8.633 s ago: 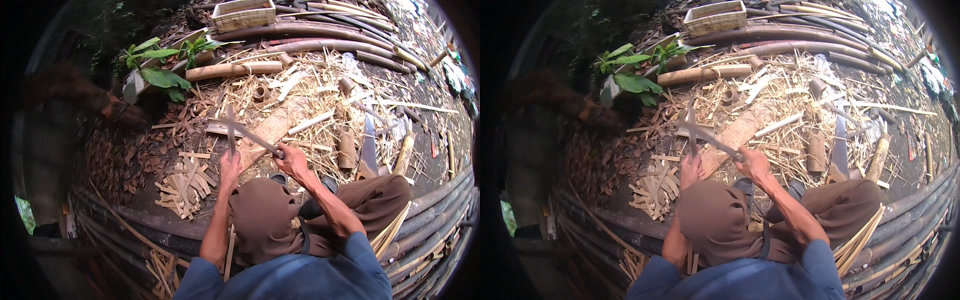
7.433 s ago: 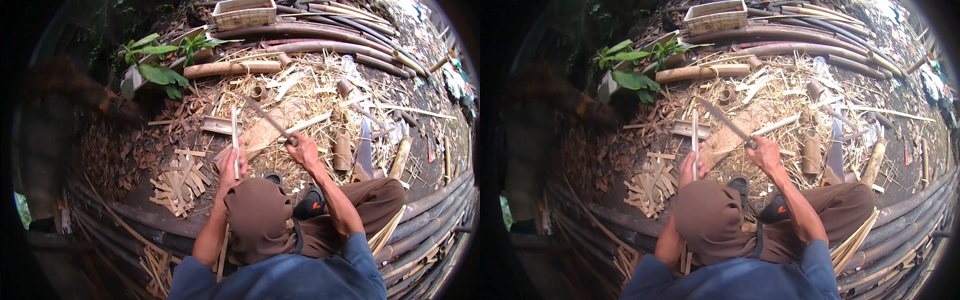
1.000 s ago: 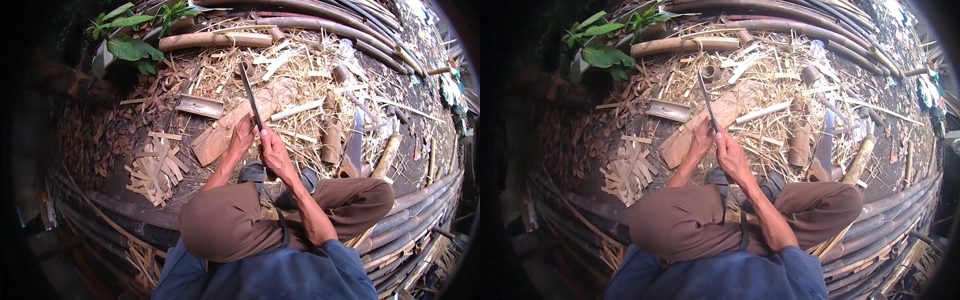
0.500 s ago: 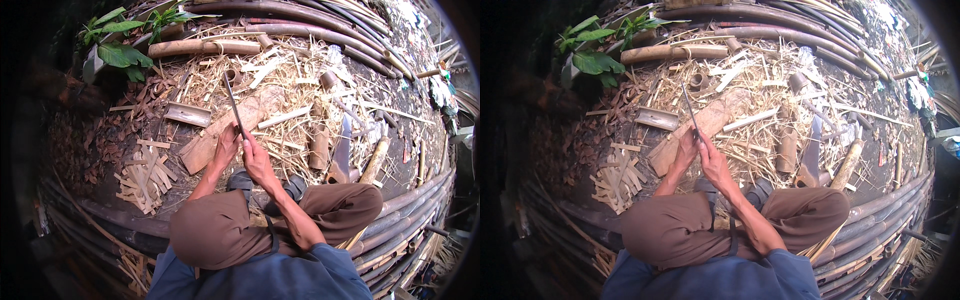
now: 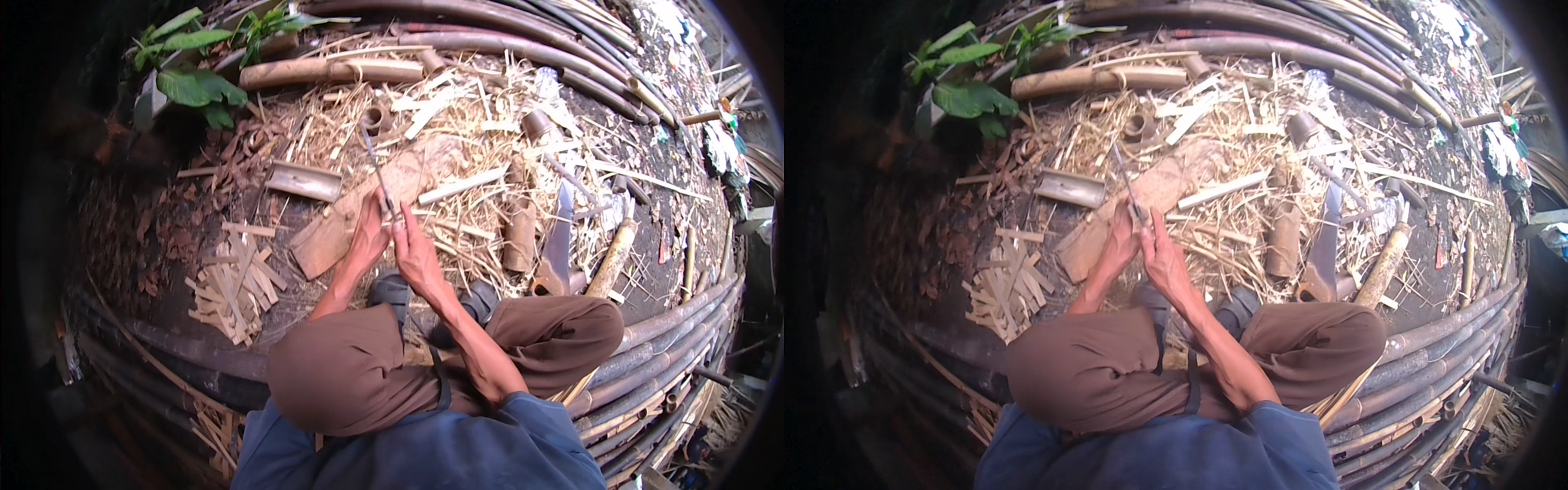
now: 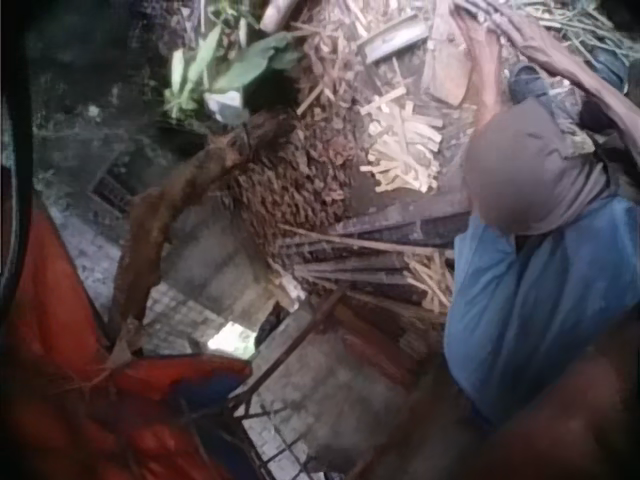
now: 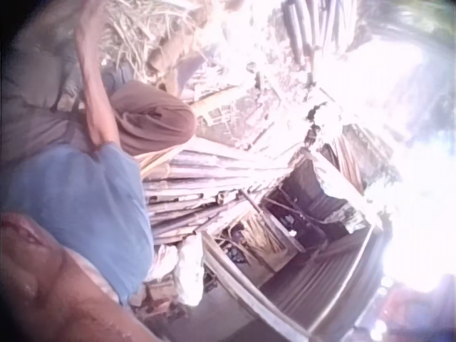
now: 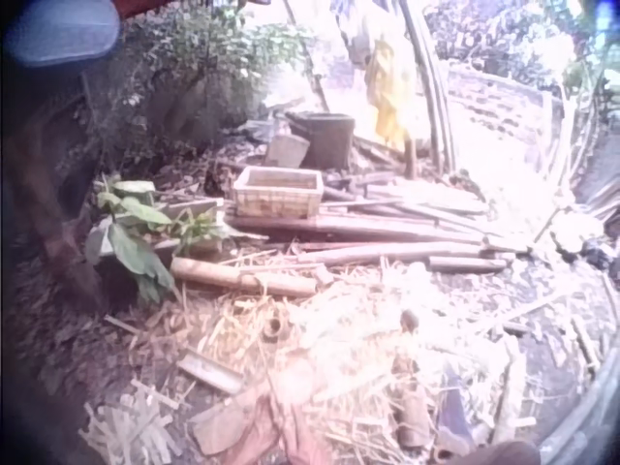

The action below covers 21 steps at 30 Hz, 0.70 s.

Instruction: The person sits on the ground and uses a machete to split small pieces of wood into thin strips. They repeatedly strike the wood, adjust the pieces, and collect the resulting slivers.

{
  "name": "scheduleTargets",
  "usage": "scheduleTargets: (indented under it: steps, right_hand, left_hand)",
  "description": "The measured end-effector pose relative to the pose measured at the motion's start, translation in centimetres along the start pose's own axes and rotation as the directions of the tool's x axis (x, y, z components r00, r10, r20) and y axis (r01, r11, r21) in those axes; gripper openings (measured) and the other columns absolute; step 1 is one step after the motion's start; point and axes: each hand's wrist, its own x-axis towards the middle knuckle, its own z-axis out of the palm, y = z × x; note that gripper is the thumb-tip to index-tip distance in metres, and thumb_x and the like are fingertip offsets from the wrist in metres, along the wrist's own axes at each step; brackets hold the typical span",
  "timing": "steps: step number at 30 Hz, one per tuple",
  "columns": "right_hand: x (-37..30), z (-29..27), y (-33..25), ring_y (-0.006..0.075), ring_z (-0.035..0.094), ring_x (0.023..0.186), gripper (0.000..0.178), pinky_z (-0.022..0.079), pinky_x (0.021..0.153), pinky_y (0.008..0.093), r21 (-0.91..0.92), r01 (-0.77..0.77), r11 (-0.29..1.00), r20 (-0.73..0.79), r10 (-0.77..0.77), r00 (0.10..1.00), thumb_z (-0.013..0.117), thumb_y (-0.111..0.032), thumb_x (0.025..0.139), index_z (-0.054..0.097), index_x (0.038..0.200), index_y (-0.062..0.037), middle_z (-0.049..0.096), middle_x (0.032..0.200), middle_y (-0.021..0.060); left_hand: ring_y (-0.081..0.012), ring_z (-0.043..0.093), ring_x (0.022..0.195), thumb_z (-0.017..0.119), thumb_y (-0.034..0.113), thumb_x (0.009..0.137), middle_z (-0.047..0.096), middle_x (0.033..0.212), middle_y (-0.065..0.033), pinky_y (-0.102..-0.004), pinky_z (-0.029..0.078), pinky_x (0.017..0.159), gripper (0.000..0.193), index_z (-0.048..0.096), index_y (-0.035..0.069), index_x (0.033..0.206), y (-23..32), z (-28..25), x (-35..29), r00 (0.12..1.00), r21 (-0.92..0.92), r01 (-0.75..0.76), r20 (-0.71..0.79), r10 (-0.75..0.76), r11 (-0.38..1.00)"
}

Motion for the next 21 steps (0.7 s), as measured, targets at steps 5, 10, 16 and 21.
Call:
scheduleTargets:
  steps: [5, 10, 16, 21]
  right_hand:
    - [0.0, 1.2, 1.2, 0.0488, 0.062, 0.070, 0.038, 0.047, 0.063, 0.0545, -0.155, 0.015, 0.988, 0.073, -0.004, 0.997, 0.048, -0.034, 0.099, 0.050, 0.121, -0.0031, 0.061, 0.070, 0.0295]
    - [-0.8, 2.7, 3.7, 0.0494, 0.060, 0.066, 0.029, 0.045, 0.060, 0.0571, -0.113, 0.053, 0.992, 0.066, -0.046, 0.997, 0.049, -0.031, 0.099, 0.050, 0.098, -0.0026, 0.060, 0.067, 0.0277]
    - [-1.2, 2.8, 10.5, 0.0492, 0.059, 0.074, 0.047, 0.043, 0.067, 0.0538, -0.112, -0.222, 0.969, 0.107, 0.233, 0.966, 0.041, -0.036, 0.102, 0.059, 0.083, 0.0036, 0.058, 0.073, 0.0313]
    - [-3.6, 3.4, 10.6, 0.0480, 0.062, 0.080, 0.048, 0.045, 0.072, 0.0535, -0.057, -0.144, 0.988, 0.053, 0.147, 0.988, 0.040, -0.036, 0.102, 0.060, 0.086, 0.0039, 0.060, 0.077, 0.0318]
  left_hand:
    - [-0.0228, 0.056, 0.055, 0.052, 0.018, 0.098, 0.060, 0.069, -0.0103, -0.0356, 0.045, 0.051, 0.018, 0.047, 0.001, 0.094, -0.6, -1.8, -1.5, 0.852, -0.235, 0.377, -0.292, -0.435, 0.896]
    - [-0.0199, 0.051, 0.047, 0.048, 0.024, 0.101, 0.049, 0.055, -0.0103, -0.0368, 0.039, 0.045, 0.026, 0.045, 0.003, 0.087, 2.7, -2.5, -1.0, 0.941, 0.056, 0.283, -0.207, -0.266, 0.957]
    - [-0.0157, 0.053, 0.050, 0.039, 0.028, 0.104, 0.052, 0.059, -0.0071, -0.0317, 0.043, 0.045, 0.030, 0.046, 0.002, 0.090, 1.0, -3.2, -0.3, 0.872, -0.103, 0.448, -0.170, -0.460, 0.888]
    - [-0.0176, 0.055, 0.051, 0.038, 0.028, 0.104, 0.050, 0.063, -0.0109, -0.0334, 0.047, 0.047, 0.031, 0.048, 0.001, 0.094, 1.1, -3.9, 0.4, 0.849, -0.051, 0.499, -0.173, -0.499, 0.865]
